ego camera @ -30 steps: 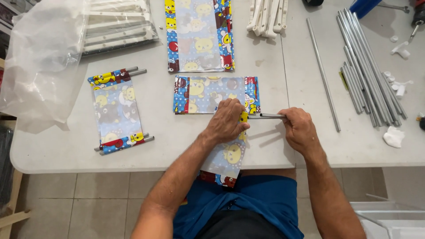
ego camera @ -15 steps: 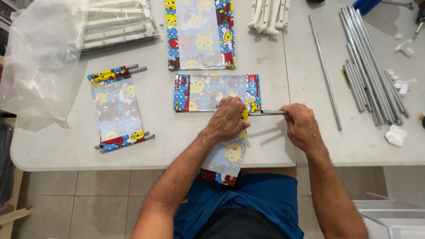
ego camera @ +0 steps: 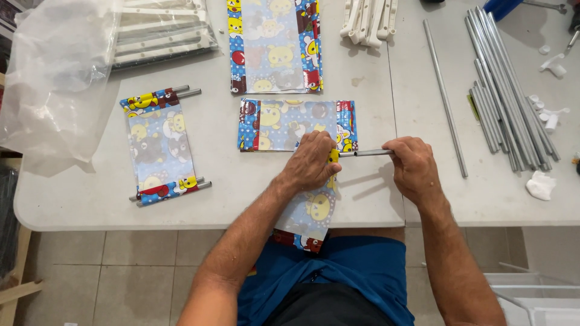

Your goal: Assembling a shelving unit by inserting metal support rods into the sleeves of fabric shelf panels.

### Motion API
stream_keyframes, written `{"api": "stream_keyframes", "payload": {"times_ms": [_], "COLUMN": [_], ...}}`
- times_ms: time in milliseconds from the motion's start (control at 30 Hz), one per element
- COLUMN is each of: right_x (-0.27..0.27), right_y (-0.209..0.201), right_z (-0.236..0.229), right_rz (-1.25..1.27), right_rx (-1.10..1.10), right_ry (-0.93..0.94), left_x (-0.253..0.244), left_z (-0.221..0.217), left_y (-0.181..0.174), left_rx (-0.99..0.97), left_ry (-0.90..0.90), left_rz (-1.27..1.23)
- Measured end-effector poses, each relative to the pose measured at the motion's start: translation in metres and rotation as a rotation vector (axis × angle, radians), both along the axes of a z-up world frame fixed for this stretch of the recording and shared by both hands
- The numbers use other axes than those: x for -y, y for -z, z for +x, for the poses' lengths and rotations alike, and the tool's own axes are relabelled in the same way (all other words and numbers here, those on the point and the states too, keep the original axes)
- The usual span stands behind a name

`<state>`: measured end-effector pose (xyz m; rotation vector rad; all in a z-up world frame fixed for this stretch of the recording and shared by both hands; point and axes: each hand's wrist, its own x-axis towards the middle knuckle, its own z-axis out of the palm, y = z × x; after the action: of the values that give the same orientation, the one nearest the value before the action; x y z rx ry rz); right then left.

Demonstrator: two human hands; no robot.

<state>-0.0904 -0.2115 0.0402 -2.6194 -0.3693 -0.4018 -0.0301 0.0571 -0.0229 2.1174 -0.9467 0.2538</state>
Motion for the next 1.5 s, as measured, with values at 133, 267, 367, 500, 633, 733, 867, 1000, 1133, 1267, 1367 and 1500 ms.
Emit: {"api": "stream_keyframes", "payload": {"times_ms": [133,267,367,500,633,733,867,1000,1133,1267,1367,1500], "right_x": [0.0,-0.003,0.0,-0.003,0.0,-0.001,-0.004,-0.003,-0.009,0.004,0.005,0.006], "right_y": [0.006,0.003,0.006,0.001,0.005,0.002,-0.012,-0.013,-0.027,-0.016,-0.02,-0.03], "right_z": [-0.003,-0.008,-0.01,-0.012,-0.013,-0.013,-0.012,-0.008,-0.01,-0.011,-0.014,-0.015], "right_rz": [0.012,0.057,0.064,0.136,0.131,0.094,0.056,0.087,0.178,0.078,0.05,0.161], "right_rx": [-0.036,-0.05,-0.048,-0.08,-0.074,-0.033,0.015,0.008,-0.085,0.03,0.056,-0.004], "right_ry": [0.004,0.003,0.0,-0.04,-0.032,-0.018,-0.002,-0.043,-0.071,-0.056,-0.038,-0.08], "left_x": [0.0,-0.001,0.0,0.0,0.001,0.0,0.0,-0.001,0.0,-0.001,-0.002,-0.006], "left_z": [0.002,0.0,0.0,0.001,0.001,0.001,0.001,0.001,0.0,0.001,-0.001,0.003], "left_y": [-0.001,-0.002,-0.003,-0.003,0.001,0.0,-0.003,-0.002,-0.002,-0.008,-0.02,-0.031], "left_rx": [-0.021,-0.013,-0.018,-0.03,-0.015,-0.004,-0.027,-0.03,-0.007,-0.034,-0.079,0.017], "left_ry": [0.008,-0.001,0.006,0.005,0.001,0.005,0.005,0.009,0.0,-0.005,-0.018,-0.029], "left_rz": [0.003,-0.005,-0.019,-0.015,-0.018,-0.036,-0.023,-0.039,-0.075,-0.07,0.027,0.12]}}
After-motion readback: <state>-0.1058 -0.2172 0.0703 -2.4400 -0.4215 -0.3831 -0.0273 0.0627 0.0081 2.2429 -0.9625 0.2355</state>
